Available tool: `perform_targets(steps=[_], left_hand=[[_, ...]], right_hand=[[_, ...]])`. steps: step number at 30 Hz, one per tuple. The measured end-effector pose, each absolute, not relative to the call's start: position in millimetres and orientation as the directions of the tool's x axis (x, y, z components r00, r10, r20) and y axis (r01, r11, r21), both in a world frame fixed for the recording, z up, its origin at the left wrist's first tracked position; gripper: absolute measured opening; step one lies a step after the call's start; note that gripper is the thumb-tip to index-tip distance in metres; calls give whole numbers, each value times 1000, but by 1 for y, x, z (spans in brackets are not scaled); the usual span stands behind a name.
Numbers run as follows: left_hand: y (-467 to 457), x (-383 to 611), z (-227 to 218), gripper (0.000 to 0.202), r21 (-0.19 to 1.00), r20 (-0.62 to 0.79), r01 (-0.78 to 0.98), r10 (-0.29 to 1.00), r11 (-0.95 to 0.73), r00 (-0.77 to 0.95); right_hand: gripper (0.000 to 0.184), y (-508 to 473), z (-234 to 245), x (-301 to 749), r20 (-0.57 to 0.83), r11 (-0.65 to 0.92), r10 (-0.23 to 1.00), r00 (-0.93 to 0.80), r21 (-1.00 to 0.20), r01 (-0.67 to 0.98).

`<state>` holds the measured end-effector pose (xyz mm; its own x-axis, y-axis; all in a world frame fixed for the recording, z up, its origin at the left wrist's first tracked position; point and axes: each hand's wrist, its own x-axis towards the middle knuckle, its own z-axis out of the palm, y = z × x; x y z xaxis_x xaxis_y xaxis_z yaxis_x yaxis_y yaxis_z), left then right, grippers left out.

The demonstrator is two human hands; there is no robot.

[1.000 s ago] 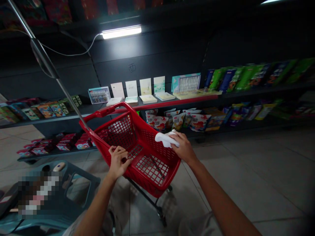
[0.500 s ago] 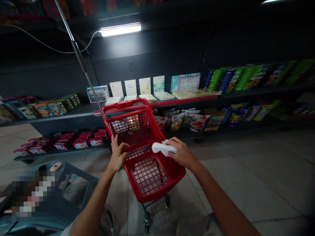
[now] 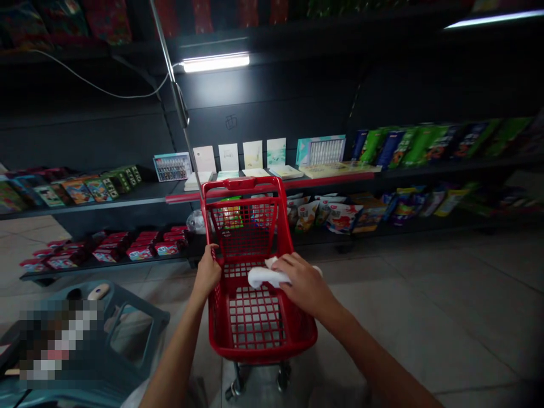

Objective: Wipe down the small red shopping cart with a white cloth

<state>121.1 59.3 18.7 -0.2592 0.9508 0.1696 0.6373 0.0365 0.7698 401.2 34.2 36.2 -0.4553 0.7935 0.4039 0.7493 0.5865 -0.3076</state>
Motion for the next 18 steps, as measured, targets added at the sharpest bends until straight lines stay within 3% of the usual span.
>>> perform_targets(steps=[6, 10, 13, 18], left_hand=[[55, 126, 20, 36, 751, 120, 655, 960, 79, -253], [50, 134, 19, 35, 744, 132, 665, 961, 66, -243], [48, 138, 18, 37, 735, 125, 674, 962, 75, -244], [46, 142, 17, 38, 748, 128, 660, 961, 67, -244]], right_hand=[[41, 136, 73, 324, 638, 678, 690, -343, -403, 615], [40, 201, 75, 270, 685, 622, 689, -238, -390, 679], [45, 220, 39, 248, 583, 533, 768, -265, -353, 769], [52, 201, -57, 258, 179, 498, 867, -465, -291, 817]])
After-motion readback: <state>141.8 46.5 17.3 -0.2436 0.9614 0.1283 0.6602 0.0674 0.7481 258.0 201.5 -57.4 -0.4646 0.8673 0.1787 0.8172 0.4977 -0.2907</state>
